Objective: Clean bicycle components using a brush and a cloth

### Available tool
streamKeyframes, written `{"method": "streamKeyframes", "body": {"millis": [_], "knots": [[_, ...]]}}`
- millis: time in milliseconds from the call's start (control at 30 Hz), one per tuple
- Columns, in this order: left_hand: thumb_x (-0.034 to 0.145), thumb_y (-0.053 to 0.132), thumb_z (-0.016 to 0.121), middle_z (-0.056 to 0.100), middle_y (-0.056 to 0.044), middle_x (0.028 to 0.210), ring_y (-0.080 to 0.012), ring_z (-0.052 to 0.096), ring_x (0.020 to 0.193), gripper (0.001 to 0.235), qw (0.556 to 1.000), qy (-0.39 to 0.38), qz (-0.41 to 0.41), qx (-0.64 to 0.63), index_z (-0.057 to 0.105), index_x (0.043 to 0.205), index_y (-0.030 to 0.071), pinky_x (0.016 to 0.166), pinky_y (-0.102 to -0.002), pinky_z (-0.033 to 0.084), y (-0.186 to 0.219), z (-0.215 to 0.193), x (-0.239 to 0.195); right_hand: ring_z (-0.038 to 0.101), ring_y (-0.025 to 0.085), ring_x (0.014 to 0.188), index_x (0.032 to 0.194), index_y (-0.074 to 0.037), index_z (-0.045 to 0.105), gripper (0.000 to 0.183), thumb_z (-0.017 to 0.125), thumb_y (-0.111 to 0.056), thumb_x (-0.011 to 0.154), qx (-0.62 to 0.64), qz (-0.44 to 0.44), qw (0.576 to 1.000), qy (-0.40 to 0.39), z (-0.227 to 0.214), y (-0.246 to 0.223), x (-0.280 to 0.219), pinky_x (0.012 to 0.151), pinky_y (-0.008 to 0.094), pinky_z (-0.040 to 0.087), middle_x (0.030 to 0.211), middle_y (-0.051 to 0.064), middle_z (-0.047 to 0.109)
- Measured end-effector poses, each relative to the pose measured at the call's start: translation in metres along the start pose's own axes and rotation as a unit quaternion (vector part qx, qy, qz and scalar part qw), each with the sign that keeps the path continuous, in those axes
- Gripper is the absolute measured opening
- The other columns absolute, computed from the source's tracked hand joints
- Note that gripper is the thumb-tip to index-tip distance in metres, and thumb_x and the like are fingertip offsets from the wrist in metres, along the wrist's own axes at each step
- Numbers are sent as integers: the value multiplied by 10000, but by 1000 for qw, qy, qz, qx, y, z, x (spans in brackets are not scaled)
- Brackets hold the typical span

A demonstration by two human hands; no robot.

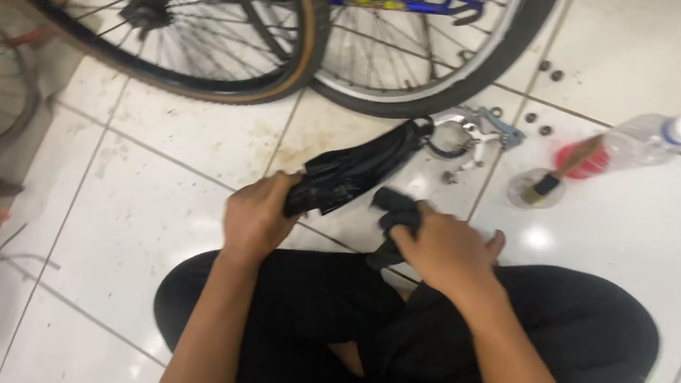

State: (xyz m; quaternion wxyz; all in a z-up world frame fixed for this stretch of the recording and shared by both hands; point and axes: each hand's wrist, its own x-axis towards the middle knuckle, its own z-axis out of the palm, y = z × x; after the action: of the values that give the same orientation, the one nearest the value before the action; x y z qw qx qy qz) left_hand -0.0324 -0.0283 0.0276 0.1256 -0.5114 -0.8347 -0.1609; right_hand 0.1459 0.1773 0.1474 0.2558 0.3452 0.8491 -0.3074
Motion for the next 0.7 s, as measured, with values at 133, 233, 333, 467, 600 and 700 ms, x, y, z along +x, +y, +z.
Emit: {"method": "streamKeyframes", "body": {"millis": [133, 233, 333, 467, 600, 700], "knots": [[654, 211, 877, 690, -14, 827, -251, 714, 737, 489, 999, -7, 37, 17, 668, 1096, 212, 639, -382, 579, -1, 7, -19, 708, 557, 987, 1297, 5, 634, 617, 594, -481, 918, 3, -33, 992, 124, 65, 48, 32, 858, 654, 527, 995, 347, 734], [687, 206, 833, 647, 6, 822, -220, 684, 714, 435, 995, 12, 95, 40, 634, 1073, 190, 635, -338, 567, 9, -2, -17, 726, 386, 943, 1219, -127, 697, 509, 727, -415, 800, 45, -122, 953, 274, 92, 54, 41, 788, 533, 575, 952, 110, 726], [797, 167, 755, 636, 0, 829, -228, 671, 687, 314, 991, 19, 127, 38, 649, 1092, 168, 611, -341, 557, 26, -20, -16, 630, 366, 1004, 1045, -19, 709, 399, 836, -286, 778, 78, -299, 857, 412, 117, 40, 47, 853, 440, 545, 1001, 127, 610], [889, 180, 678, 592, 32, 808, -191, 645, 660, 106, 985, 27, 163, 55, 632, 984, 175, 578, -300, 531, 29, -23, -17, 573, 497, 1215, 1198, 80, 582, 616, 822, -259, 742, 125, -419, 785, 440, 138, 9, 49, 1091, 571, 429, 1244, 293, 595], [927, 140, 626, 561, 14, 754, -202, 624, 633, 58, 978, 42, 196, 59, 600, 880, 161, 566, -284, 515, 21, -17, -25, 578, 474, 1298, 1315, 102, 567, 433, 554, -111, 939, 154, -493, 741, 429, 136, -4, 32, 1166, 614, 373, 1349, 320, 611], [932, 111, 629, 571, 7, 744, -203, 619, 614, 105, 975, 64, 201, 66, 599, 842, 155, 557, -279, 512, 27, -19, -24, 617, 470, 1256, 1325, 75, 600, 365, 486, -38, 998, 139, -500, 731, 442, 131, -4, 29, 1101, 617, 465, 1344, 311, 630]]}}
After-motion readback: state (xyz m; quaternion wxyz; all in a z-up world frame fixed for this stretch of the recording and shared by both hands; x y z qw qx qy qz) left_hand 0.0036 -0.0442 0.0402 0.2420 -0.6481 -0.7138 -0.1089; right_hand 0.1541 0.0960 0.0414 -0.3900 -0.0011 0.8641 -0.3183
